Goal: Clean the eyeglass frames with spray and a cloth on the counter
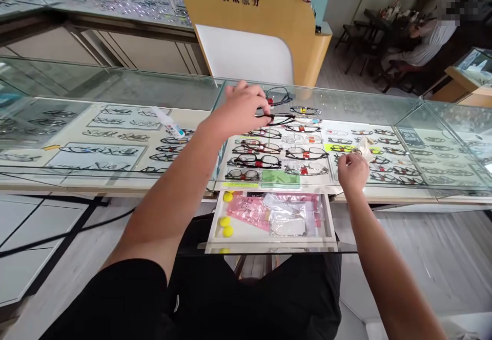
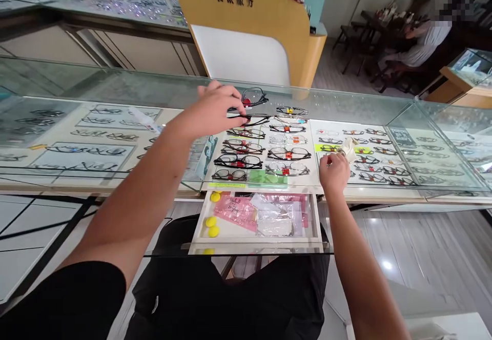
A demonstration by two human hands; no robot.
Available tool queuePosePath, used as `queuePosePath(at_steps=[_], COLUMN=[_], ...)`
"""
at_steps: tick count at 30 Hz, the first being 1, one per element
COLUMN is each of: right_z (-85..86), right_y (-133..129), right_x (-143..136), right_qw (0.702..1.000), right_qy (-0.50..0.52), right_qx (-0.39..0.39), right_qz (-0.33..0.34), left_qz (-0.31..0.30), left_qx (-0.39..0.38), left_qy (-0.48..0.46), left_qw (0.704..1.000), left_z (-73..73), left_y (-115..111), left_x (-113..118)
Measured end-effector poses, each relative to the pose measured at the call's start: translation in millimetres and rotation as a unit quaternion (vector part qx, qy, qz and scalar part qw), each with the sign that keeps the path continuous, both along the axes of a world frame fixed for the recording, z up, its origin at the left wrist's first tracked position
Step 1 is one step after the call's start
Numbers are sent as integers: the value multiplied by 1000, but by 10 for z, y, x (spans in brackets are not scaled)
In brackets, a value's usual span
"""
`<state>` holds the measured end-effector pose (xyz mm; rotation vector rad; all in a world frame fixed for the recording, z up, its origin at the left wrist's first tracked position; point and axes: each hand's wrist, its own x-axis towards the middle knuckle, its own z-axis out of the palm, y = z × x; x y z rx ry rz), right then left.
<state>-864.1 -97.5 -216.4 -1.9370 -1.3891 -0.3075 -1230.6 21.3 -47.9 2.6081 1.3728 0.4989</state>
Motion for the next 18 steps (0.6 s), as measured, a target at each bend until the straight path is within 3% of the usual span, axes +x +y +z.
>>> queuePosePath(at_steps=[4,7,12,18], right_z=[-44,-82,-85,-37], right_y=[-11,-5,-14,-26], right_x=[29,57,52,12], right_qw=[999,999,1000,1000], right_qy=[-13,-17,-9,1], right_qx=[23,37,9,-16], right_qz=[21,27,10,-5], left_qz=[-5,-17,-23,-27], left_qx=[37,40,24,3], left_qy=[38,82,110,120], left_qw=[999,996,993,992], left_z=[-338,-585,-853,-964], left_y=[563,847,1102,1233], left_x=[67,88,143,161])
